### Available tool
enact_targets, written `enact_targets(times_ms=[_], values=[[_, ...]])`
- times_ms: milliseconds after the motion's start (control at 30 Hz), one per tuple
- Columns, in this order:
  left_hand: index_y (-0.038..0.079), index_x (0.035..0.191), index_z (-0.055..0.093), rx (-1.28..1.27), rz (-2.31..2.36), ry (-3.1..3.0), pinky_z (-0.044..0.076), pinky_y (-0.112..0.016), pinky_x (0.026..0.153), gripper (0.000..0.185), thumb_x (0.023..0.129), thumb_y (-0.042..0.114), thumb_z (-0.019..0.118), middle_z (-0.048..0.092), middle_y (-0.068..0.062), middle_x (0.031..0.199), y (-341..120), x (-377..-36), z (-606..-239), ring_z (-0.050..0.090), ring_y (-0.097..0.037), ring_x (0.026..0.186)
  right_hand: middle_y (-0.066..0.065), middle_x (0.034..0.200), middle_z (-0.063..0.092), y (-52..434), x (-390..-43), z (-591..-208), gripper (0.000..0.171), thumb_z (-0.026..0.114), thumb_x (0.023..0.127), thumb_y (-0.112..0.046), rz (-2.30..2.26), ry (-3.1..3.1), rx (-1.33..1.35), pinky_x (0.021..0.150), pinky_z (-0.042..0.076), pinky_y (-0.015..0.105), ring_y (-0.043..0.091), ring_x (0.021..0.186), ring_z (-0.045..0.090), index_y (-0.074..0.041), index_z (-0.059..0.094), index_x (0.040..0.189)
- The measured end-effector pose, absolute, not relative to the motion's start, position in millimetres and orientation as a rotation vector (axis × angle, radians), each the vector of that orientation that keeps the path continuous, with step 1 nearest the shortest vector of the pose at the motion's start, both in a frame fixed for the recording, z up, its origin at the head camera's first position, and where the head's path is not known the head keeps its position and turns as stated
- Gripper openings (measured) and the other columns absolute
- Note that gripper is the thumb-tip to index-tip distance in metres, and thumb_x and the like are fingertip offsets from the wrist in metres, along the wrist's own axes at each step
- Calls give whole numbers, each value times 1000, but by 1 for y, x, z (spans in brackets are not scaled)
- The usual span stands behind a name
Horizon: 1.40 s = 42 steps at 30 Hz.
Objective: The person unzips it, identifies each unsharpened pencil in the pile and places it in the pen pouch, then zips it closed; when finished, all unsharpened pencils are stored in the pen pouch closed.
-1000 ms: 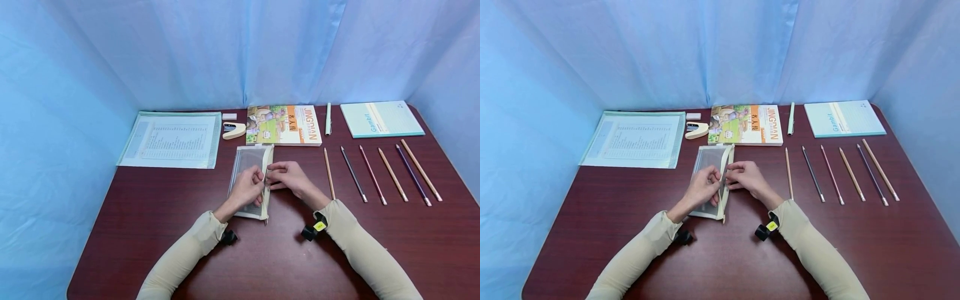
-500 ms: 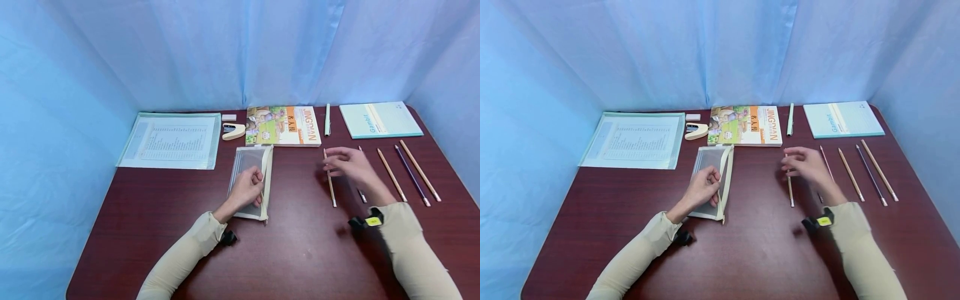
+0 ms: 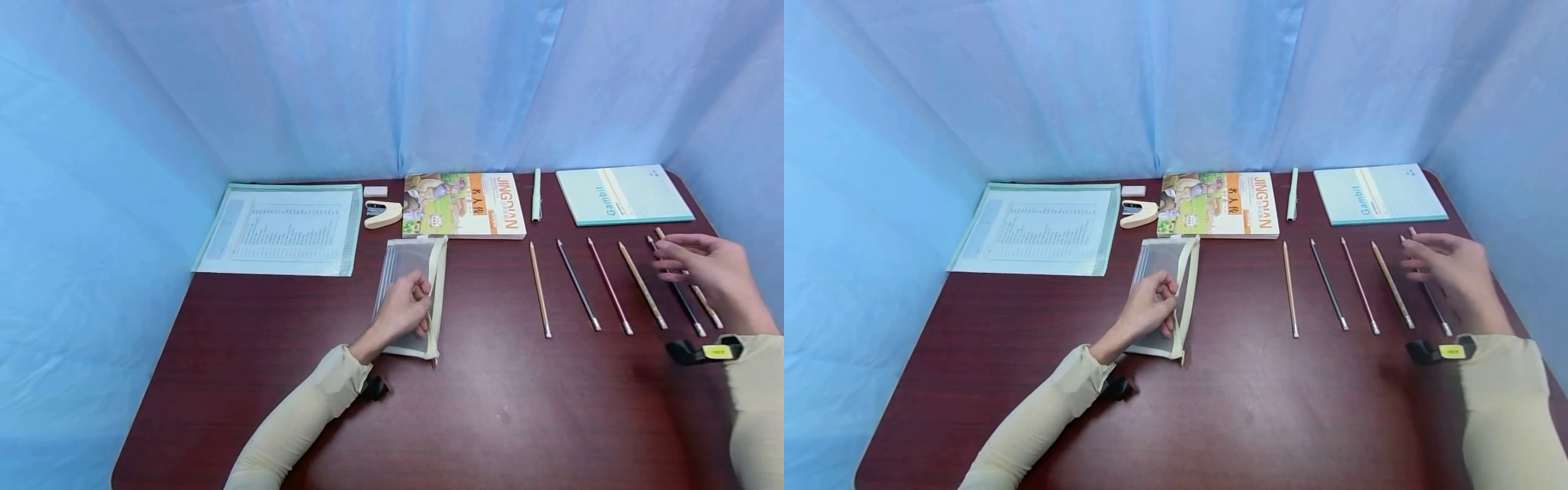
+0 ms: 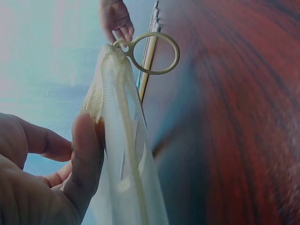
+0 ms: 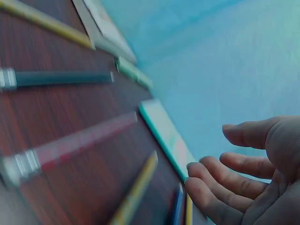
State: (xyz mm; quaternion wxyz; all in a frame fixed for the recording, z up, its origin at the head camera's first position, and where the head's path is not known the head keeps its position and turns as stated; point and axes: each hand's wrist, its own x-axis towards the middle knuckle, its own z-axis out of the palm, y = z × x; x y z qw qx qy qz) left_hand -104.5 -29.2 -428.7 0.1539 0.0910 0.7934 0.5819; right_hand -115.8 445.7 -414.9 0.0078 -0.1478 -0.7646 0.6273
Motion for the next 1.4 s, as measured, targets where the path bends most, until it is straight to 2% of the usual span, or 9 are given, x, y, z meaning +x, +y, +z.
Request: enact_targets(times_ms=[167,300,400,467,533,733,1067,1200,1400], values=[[-2,92,53,257,1666,2272,57,-41,36,9,87,-5,46,63,-26,75,-29,-104,-429,56,-10,36,-33,65,59,477,-112,-428,4,62,97,-27,1567,-2572,-579,48,58,15,-8,55,64,-26,59,98],[-3,92,53,256,1661,2273,57,-41,37,9,86,-5,47,64,-27,76,-29,-103,-430,56,-10,36,-38,59,46,492,-112,-436,42,57,97,-39,1135,-2795,-681,44,54,17,-15,50,53,-3,58,119],[-2,92,53,256,1666,2275,57,-41,36,9,86,-4,46,64,-27,76,-29,-103,-430,55,-10,36,-2,59,66,501,-113,-439,63,58,97,-38,945,-2908,-652,43,53,19,-13,46,50,15,49,129],[-2,92,53,258,1670,2270,57,-41,36,9,86,-5,46,64,-29,77,-29,-103,-430,55,-10,36,25,73,69,506,-114,-441,64,60,97,-36,864,-2964,-629,42,53,20,-11,46,49,17,49,129],[-2,92,53,260,1673,2264,57,-41,36,9,86,-5,46,64,-30,77,-29,-103,-429,55,-11,36,36,89,69,509,-114,-443,62,63,95,-35,788,-3010,-604,42,51,20,-9,46,48,18,51,126],[-3,93,53,252,1674,2255,58,-42,37,10,86,-5,47,64,-30,78,-29,-102,-429,56,-12,36,26,78,71,515,-114,-448,53,66,94,-32,651,-3093,-548,55,38,23,-8,51,44,15,57,116],[-2,92,53,244,1676,2260,58,-42,37,8,86,-4,47,63,-25,74,-30,-103,-429,55,-10,36,26,75,69,507,-120,-447,34,64,94,-13,554,-3107,-506,59,38,38,15,55,54,18,60,107],[-3,92,53,247,1682,2251,58,-41,37,9,86,-5,47,63,-27,76,-29,-104,-429,56,-10,36,22,66,65,512,-121,-442,33,58,95,-8,605,-3122,-437,55,44,31,12,54,52,22,57,107],[-3,92,53,258,1671,2261,57,-40,36,9,86,-5,46,64,-30,78,-28,-104,-429,55,-9,36,-18,59,57,517,-117,-433,43,47,101,-12,934,-3081,-463,45,55,19,-7,52,52,26,47,119]])
